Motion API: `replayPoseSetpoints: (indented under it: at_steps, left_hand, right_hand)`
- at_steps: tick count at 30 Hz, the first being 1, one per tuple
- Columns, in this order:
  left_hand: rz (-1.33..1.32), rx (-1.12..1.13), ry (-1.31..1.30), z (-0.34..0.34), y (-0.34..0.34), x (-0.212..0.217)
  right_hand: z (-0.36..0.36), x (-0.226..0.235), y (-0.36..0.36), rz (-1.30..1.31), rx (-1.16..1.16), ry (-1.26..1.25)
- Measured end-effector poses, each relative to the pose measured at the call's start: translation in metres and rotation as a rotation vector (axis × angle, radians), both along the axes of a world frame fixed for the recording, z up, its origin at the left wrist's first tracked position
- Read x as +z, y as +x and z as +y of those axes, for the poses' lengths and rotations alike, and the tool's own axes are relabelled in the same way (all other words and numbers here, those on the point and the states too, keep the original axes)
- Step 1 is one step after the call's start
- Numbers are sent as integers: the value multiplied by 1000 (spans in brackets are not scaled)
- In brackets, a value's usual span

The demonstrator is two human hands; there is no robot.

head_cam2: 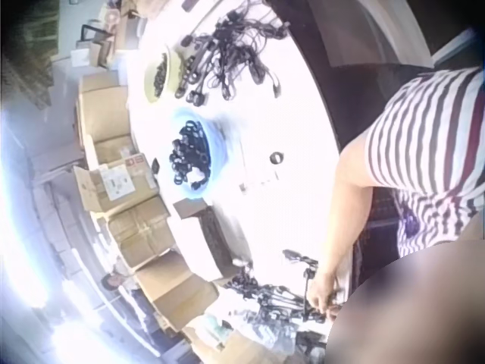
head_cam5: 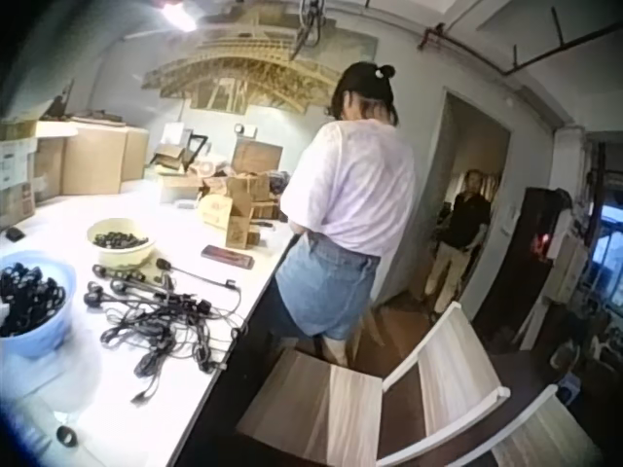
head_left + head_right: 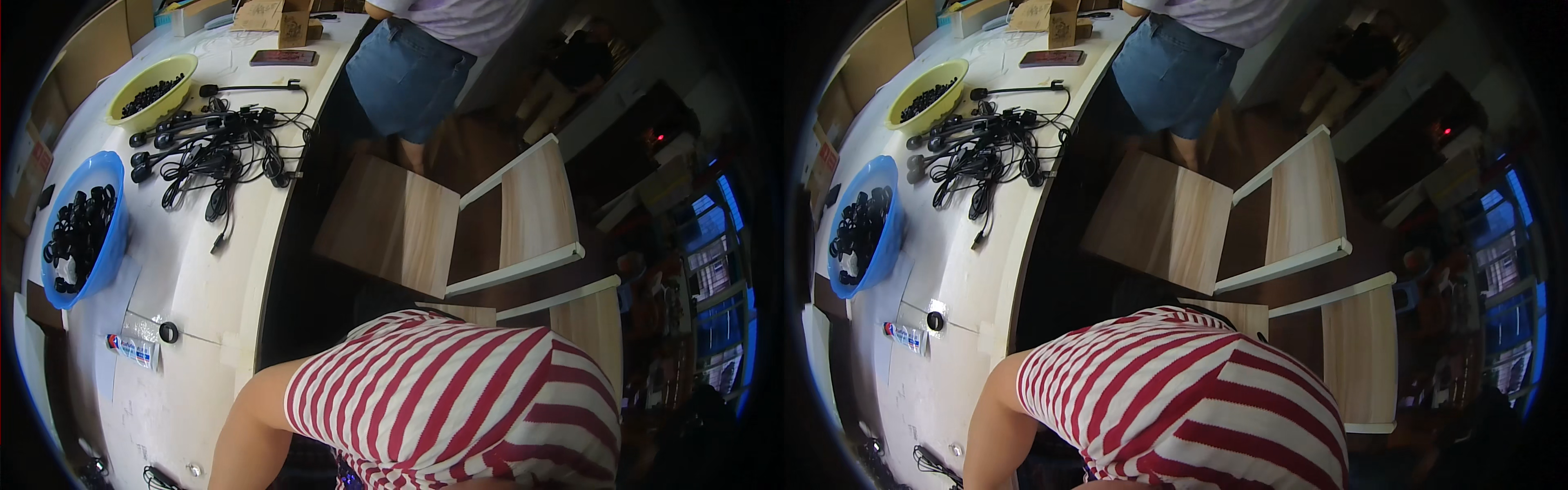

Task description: The person assembles small electronic components at a workbench. They pick up black circular devices with wires, apply glue from a tube into the device's center, and insert small white parts. The person handles multiple units one by one, placing finished items on the table.

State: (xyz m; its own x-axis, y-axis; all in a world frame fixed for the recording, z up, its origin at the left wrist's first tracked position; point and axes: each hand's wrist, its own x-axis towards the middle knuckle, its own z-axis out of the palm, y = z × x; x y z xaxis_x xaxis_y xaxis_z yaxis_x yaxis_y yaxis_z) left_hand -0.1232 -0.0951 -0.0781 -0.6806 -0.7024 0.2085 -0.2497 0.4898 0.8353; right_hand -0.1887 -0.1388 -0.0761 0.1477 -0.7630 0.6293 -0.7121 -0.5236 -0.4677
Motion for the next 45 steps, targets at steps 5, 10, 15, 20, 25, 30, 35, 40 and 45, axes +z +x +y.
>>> replayPoseSetpoints:
  at_steps: [5,10,15,20,25,30,35,40,45]
  left_hand:
    - [3,42,-42,-10,11,0]
    - [-45,288,-149,-47,84,7]
    - [115,566,108,-10,87,55]
    - [266,535,60,-15,105,66]
    - [279,522,108,-10,114,58]
    - [168,527,-4,-12,122,61]
    - [208,408,330,-20,128,63]
    - [269,287,427,-23,130,67]
    - [91,539,-218,-4,116,63]
  right_hand:
    - [-3,-5,4,-24,-5,-4]
    - [-3,10,19,-77,-35,30]
    - [18,29,4,-407,-39,117]
    - [38,51,7,-364,159,153]
    - [39,42,12,-455,270,330]
    - [37,46,9,-556,299,442]
    - [29,42,7,-755,568,658]
    - [27,40,6,-964,729,804]
    - [43,49,14,-208,154,32]
